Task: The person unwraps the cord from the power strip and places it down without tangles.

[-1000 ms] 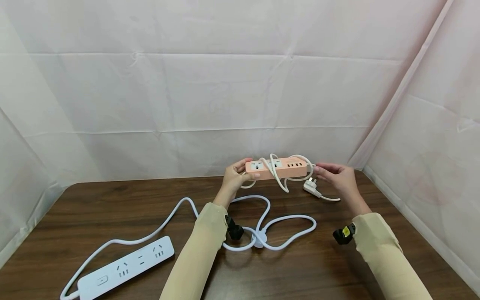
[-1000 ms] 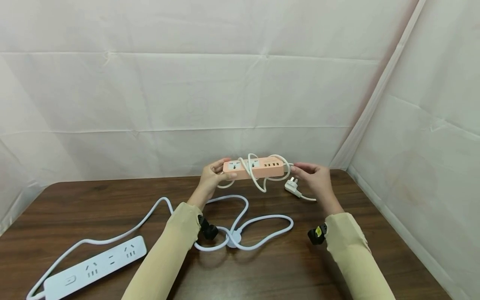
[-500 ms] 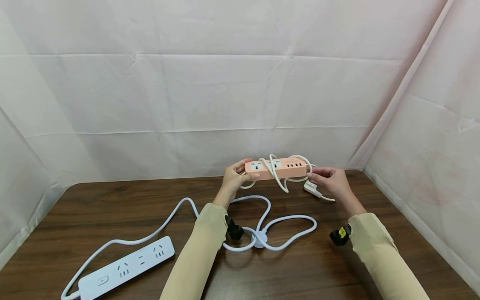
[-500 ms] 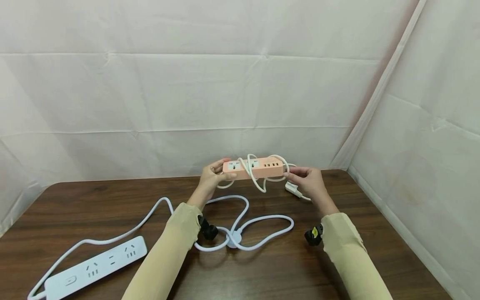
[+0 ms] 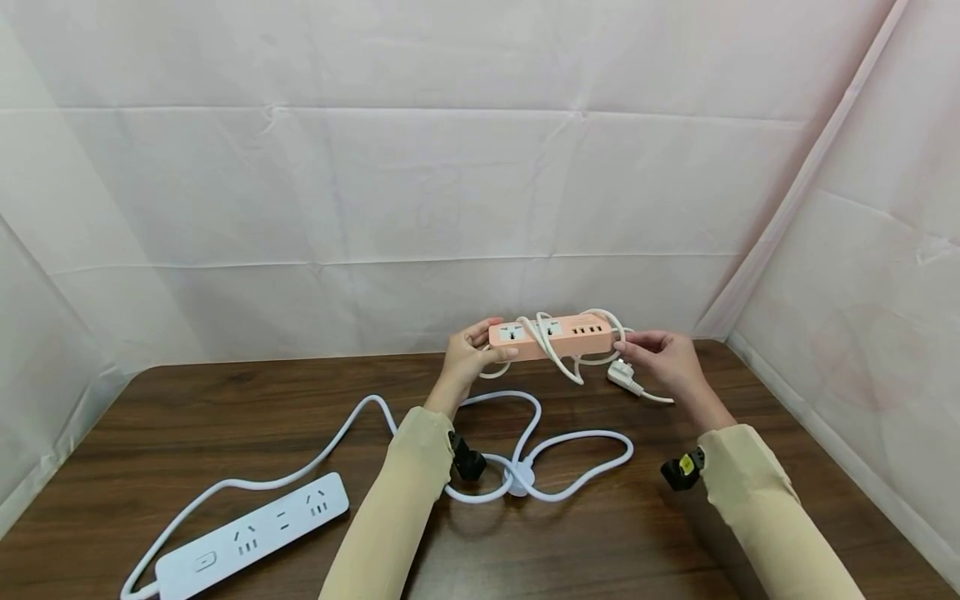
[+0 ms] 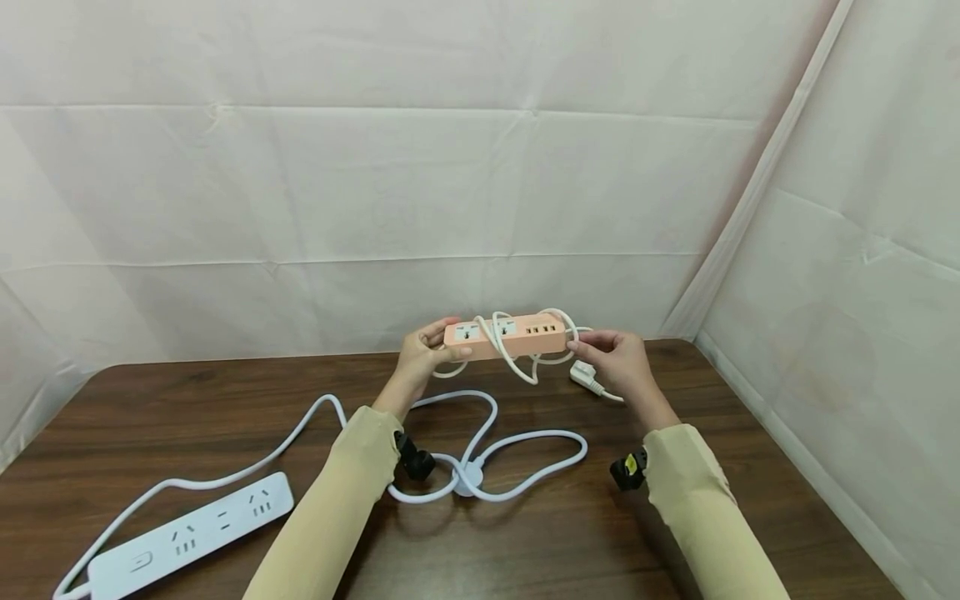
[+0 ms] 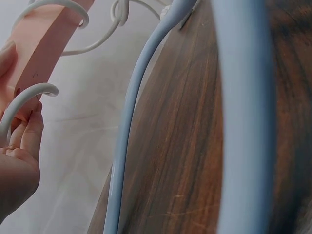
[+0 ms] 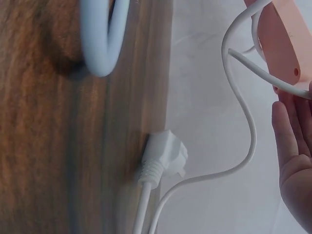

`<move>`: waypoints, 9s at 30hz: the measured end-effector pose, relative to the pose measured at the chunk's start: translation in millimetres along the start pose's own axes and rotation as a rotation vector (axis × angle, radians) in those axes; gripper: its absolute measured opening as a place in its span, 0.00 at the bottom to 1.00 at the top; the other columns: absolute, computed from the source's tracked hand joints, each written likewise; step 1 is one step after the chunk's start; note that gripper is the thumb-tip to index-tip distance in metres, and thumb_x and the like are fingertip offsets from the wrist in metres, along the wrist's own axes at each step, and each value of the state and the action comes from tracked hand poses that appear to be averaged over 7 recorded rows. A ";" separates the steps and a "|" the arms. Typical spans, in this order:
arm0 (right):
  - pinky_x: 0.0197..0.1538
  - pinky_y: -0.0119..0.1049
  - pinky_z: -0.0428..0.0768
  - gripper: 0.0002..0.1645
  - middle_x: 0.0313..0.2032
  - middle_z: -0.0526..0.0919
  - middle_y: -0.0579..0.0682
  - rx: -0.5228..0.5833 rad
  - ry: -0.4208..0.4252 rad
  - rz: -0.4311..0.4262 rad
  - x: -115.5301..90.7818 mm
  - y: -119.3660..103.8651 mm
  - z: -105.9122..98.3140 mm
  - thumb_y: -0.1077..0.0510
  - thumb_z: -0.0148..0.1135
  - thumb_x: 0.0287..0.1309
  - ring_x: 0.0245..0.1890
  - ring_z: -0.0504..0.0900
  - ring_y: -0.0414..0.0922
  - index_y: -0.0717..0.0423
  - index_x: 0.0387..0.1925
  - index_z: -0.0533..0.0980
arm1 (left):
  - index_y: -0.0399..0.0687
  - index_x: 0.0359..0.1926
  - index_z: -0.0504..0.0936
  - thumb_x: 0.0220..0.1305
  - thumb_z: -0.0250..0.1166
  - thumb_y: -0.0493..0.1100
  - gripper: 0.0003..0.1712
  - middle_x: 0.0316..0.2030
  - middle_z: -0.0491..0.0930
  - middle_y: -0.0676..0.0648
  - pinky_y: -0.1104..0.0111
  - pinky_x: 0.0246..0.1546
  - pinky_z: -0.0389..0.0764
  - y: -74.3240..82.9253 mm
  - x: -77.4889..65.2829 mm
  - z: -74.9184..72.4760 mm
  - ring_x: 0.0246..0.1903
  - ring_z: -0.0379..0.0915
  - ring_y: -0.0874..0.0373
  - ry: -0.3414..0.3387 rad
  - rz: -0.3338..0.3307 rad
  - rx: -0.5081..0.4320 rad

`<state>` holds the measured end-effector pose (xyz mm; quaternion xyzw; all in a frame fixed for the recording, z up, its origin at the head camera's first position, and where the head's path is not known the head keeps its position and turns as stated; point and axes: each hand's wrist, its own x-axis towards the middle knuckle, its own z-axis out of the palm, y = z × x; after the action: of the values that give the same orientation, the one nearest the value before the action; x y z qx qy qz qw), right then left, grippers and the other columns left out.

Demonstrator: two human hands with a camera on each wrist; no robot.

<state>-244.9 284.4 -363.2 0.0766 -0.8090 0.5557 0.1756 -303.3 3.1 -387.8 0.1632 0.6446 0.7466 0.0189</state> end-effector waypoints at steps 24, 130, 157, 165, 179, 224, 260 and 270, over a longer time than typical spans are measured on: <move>0.28 0.39 0.80 0.24 0.34 0.84 0.55 0.107 0.157 -0.039 85.6 138.1 -16.8 0.47 0.69 0.45 0.29 0.84 0.49 0.59 0.41 0.80 | 0.37 0.57 0.72 0.44 0.68 0.28 0.34 0.51 0.76 0.38 0.68 0.47 0.73 3.9 -3.4 -3.2 0.45 0.75 0.55 -0.063 -0.004 -0.013; 0.27 0.34 0.80 0.11 0.29 0.81 0.67 -0.133 -0.136 -0.090 -25.2 6.2 7.4 0.69 0.63 0.49 0.23 0.82 0.39 0.78 0.33 0.77 | 0.34 0.56 0.72 0.45 0.69 0.29 0.33 0.50 0.76 0.38 0.71 0.43 0.75 3.2 -2.4 -6.7 0.43 0.76 0.58 0.071 0.001 -0.035; 0.27 0.30 0.79 0.06 0.26 0.85 0.50 0.232 -0.166 -0.256 -6.2 38.2 -11.6 0.69 0.63 0.49 0.26 0.83 0.39 0.65 0.32 0.81 | 0.38 0.55 0.74 0.44 0.70 0.30 0.33 0.51 0.76 0.40 0.67 0.47 0.73 5.3 -2.0 -13.7 0.50 0.72 0.52 0.050 -0.067 0.030; 0.28 0.36 0.79 0.09 0.28 0.84 0.60 0.261 -0.151 -0.314 30.4 103.9 -28.8 0.70 0.61 0.51 0.27 0.83 0.48 0.72 0.37 0.78 | 0.39 0.56 0.73 0.44 0.70 0.30 0.34 0.52 0.75 0.40 0.65 0.47 0.74 4.9 -1.5 -12.5 0.52 0.71 0.50 0.027 -0.088 0.061; 0.31 0.42 0.79 0.16 0.30 0.82 0.65 0.196 -0.054 -0.264 59.1 143.3 -44.1 0.64 0.63 0.52 0.31 0.82 0.58 0.71 0.41 0.76 | 0.39 0.56 0.73 0.43 0.71 0.30 0.34 0.52 0.75 0.41 0.67 0.46 0.75 4.3 -2.2 -9.9 0.50 0.72 0.51 0.017 -0.102 0.044; 0.26 0.24 0.77 0.10 0.17 0.80 0.36 -0.026 0.147 -0.128 19.0 -29.3 -12.1 0.70 0.58 0.52 0.19 0.79 0.30 0.80 0.33 0.73 | 0.34 0.58 0.70 0.45 0.66 0.25 0.34 0.51 0.74 0.35 0.72 0.38 0.75 4.2 -5.0 -19.5 0.37 0.76 0.61 -0.121 -0.035 -0.020; 0.28 0.26 0.78 0.13 0.25 0.83 0.58 -0.189 0.075 0.002 20.6 6.7 -15.1 0.66 0.59 0.55 0.22 0.79 0.30 0.77 0.36 0.74 | 0.31 0.59 0.68 0.46 0.62 0.22 0.34 0.52 0.73 0.32 0.72 0.37 0.76 8.7 -3.6 -11.4 0.34 0.76 0.63 -0.152 -0.021 -0.093; 0.27 0.26 0.78 0.14 0.31 0.81 0.67 -0.235 0.024 0.054 12.0 12.2 -15.9 0.64 0.59 0.55 0.22 0.78 0.30 0.76 0.37 0.75 | 0.31 0.58 0.68 0.46 0.63 0.23 0.33 0.51 0.74 0.33 0.73 0.37 0.75 8.8 -3.0 -9.0 0.33 0.76 0.64 -0.136 -0.001 -0.083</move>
<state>-256.7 304.5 -364.3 0.0271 -0.8681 0.4626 0.1781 -301.3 -7.7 -380.9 0.2124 0.6104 0.7599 0.0701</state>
